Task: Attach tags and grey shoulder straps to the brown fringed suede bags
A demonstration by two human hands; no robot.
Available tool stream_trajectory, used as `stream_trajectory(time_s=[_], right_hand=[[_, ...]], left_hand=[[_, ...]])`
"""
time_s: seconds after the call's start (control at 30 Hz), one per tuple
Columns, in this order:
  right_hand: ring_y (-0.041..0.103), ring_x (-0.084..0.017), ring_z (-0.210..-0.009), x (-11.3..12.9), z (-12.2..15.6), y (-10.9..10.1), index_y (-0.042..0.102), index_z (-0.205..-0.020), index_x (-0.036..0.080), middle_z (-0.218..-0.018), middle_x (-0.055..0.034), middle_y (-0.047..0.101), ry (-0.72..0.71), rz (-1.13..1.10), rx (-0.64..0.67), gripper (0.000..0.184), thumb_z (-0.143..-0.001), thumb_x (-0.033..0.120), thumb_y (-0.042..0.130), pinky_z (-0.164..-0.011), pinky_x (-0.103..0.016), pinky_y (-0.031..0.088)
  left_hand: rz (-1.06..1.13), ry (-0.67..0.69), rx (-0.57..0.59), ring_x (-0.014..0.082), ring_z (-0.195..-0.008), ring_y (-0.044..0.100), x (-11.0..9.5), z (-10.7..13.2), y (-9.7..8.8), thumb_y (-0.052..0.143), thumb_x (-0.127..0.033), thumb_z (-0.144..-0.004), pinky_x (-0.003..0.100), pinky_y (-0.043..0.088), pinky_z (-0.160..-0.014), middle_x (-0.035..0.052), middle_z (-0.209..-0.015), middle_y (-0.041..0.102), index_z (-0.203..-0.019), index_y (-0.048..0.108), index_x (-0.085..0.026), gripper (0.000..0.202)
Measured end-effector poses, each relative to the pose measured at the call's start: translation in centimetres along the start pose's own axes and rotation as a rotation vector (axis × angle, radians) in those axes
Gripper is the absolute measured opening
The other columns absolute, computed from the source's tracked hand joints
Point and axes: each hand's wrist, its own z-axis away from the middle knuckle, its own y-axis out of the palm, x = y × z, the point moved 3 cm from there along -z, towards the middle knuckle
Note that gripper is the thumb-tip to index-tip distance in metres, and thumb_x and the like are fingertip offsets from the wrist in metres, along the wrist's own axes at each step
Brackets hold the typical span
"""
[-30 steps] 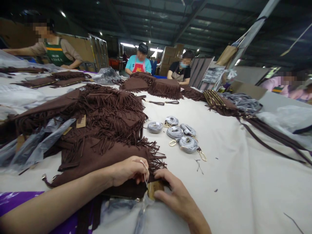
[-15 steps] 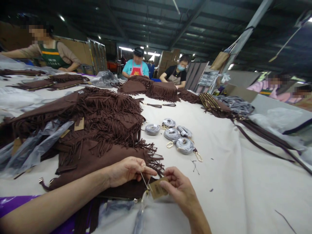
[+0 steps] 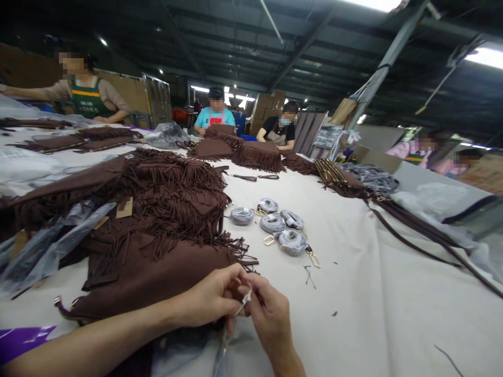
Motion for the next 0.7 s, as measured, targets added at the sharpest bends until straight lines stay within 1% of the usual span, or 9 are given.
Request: stream_trajectory(time_s=[0.13,0.2,0.3,0.37,0.43,0.5,0.6,0.67,0.7], right_hand=[[0.055,-0.016,-0.058,0.4,-0.3,-1.6,0.064,-0.084,0.022,-0.066,0.0015,0.057,-0.048,0.061,-0.001,0.021,-0.097,0.031,0.05,-0.053,-0.025,0.046],[0.055,-0.017,-0.063,0.4,-0.4,-1.9,0.062,-0.077,0.022,-0.069,0.0002,0.058,-0.057,0.115,0.095,0.023,-0.095,0.031,0.052,-0.057,-0.026,0.045],[0.056,-0.016,-0.061,-0.3,-0.2,-1.5,0.066,-0.089,0.021,-0.073,-0.0005,0.063,-0.021,0.153,0.293,0.013,-0.091,0.03,0.057,-0.056,-0.026,0.045],[0.058,-0.017,-0.058,-0.8,-0.1,-1.2,0.065,-0.104,0.02,-0.074,-0.0012,0.066,0.005,0.164,0.332,0.019,-0.09,0.031,0.057,-0.053,-0.025,0.046],[0.063,-0.018,-0.064,-1.2,-0.1,-1.1,0.064,-0.107,0.019,-0.08,-0.0035,0.069,0.014,0.189,0.312,0.023,-0.091,0.033,0.056,-0.058,-0.026,0.05],[0.067,-0.021,-0.074,-1.4,-0.2,-1.1,0.066,-0.1,0.02,-0.086,-0.0052,0.072,0.005,0.229,0.299,0.02,-0.092,0.035,0.055,-0.067,-0.028,0.053],[0.068,-0.021,-0.07,-1.9,-0.2,-1.4,0.069,-0.093,0.022,-0.082,-0.0046,0.074,-0.008,0.282,0.298,0.023,-0.092,0.039,0.054,-0.064,-0.026,0.055],[0.069,-0.02,-0.065,-2.9,0.1,-1.7,0.071,-0.092,0.023,-0.08,-0.0039,0.075,-0.014,0.303,0.302,0.027,-0.091,0.044,0.055,-0.061,-0.024,0.056],[0.071,-0.021,-0.068,-3.7,0.3,-1.8,0.072,-0.092,0.024,-0.082,-0.0036,0.076,-0.029,0.317,0.291,0.028,-0.088,0.047,0.057,-0.062,-0.023,0.058]], left_hand=[[-0.029,-0.062,-0.17,0.0119,-0.05,0.065,-0.2,-0.3,-1.8,0.065,-0.027,-0.071,0.012,0.034,-0.033,0.0045,-0.079,0.069,-0.089,0.05,-0.015,0.026],[0.049,-0.048,-0.286,0.0134,-0.053,0.067,-1.0,-0.4,-3.6,0.068,-0.029,-0.067,0.012,0.033,-0.033,0.0083,-0.085,0.071,-0.087,0.052,-0.014,0.029],[0.139,0.052,-0.43,0.006,-0.041,0.056,-3.0,0.0,-6.4,0.071,-0.028,-0.067,0.012,0.025,-0.031,0.0103,-0.09,0.072,-0.088,0.052,-0.014,0.032],[0.148,0.127,-0.44,0.0015,-0.034,0.045,-4.7,0.6,-7.6,0.07,-0.028,-0.07,0.013,0.02,-0.032,0.0102,-0.092,0.073,-0.089,0.052,-0.014,0.03],[0.07,0.2,-0.414,0.0006,-0.035,0.042,-6.4,1.6,-8.1,0.065,-0.029,-0.075,0.015,0.023,-0.035,0.0102,-0.095,0.072,-0.093,0.052,-0.014,0.027],[-0.157,0.263,-0.388,0.0028,-0.041,0.047,-7.8,3.0,-8.0,0.058,-0.027,-0.081,0.017,0.033,-0.041,0.011,-0.106,0.07,-0.107,0.052,-0.014,0.03],[-0.841,0.314,-0.288,0.0115,-0.066,0.06,-8.3,6.4,-6.4,0.061,-0.023,-0.08,0.025,0.046,-0.058,0.0121,-0.127,0.06,-0.128,0.045,-0.018,0.052],[-1.378,0.314,-0.156,0.0198,-0.083,0.06,-6.8,9.1,-4.6,0.068,-0.026,-0.076,0.032,0.047,-0.068,0.0124,-0.123,0.059,-0.124,0.05,-0.017,0.053],[-1.596,0.311,-0.089,0.0233,-0.086,0.059,-5.6,10.3,-3.9,0.07,-0.029,-0.075,0.034,0.047,-0.069,0.0119,-0.112,0.062,-0.114,0.055,-0.015,0.044]])
